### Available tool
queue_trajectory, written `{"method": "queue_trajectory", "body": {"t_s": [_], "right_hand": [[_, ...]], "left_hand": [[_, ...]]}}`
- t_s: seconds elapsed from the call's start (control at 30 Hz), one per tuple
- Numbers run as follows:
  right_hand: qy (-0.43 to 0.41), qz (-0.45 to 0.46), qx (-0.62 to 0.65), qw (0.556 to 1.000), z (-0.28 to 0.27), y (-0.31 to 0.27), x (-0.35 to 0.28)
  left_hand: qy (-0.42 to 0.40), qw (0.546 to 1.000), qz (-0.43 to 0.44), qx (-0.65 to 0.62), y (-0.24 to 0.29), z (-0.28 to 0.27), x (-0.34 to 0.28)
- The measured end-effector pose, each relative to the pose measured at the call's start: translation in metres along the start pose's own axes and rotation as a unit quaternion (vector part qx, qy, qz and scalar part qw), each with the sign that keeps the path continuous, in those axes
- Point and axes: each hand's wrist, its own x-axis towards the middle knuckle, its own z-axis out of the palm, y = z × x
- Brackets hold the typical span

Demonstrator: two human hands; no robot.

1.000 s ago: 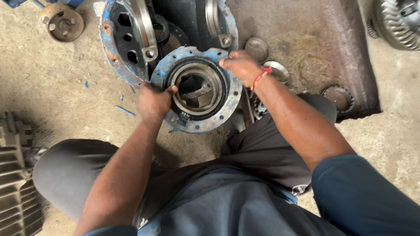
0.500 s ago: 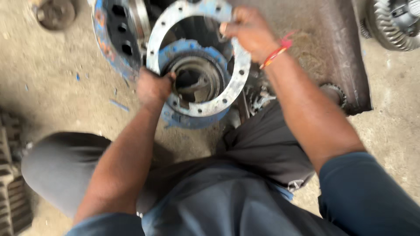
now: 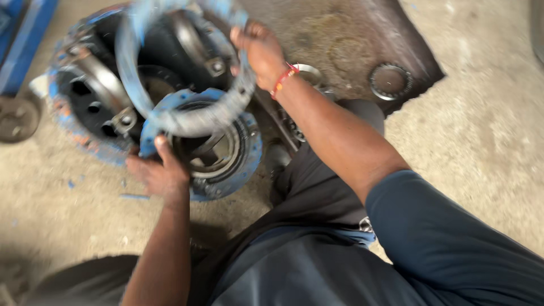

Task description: The person is assembling mechanical parts, specifically a differential housing. They place a circular metal component into the housing, adjust it, and then place a gasket over it, pressing it into place.

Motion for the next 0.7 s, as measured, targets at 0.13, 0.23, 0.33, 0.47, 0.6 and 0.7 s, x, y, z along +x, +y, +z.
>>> {"method": "queue_trajectory", "body": {"t_s": [0.13,0.23,0.33,0.47,0.6,0.7], "right_hand": [[0.198,-0.071,0.116,0.971,-0.011,-0.013,0.019],[0.178,0.068,0.037,0.981,-0.007,-0.002,0.008],[0.026,-0.019,-0.246,0.969,0.007,0.037,-0.025],[-0.136,-0.303,-0.616,0.714,0.019,0.070,-0.072],[-0.122,-0.288,-0.627,0.714,0.026,0.070,-0.084],[-0.138,-0.268,-0.591,0.748,0.035,0.069,-0.081]], "left_hand": [[-0.005,0.993,-0.002,0.120,-0.003,0.009,0.004],[-0.017,0.993,-0.001,0.116,0.002,0.010,0.012],[0.048,0.981,0.104,0.159,0.002,0.013,0.011],[-0.011,0.989,-0.008,0.147,0.009,0.009,0.017],[0.019,0.991,0.046,0.126,0.020,0.009,0.014],[0.059,0.988,0.107,0.092,0.013,0.006,0.013]]}}
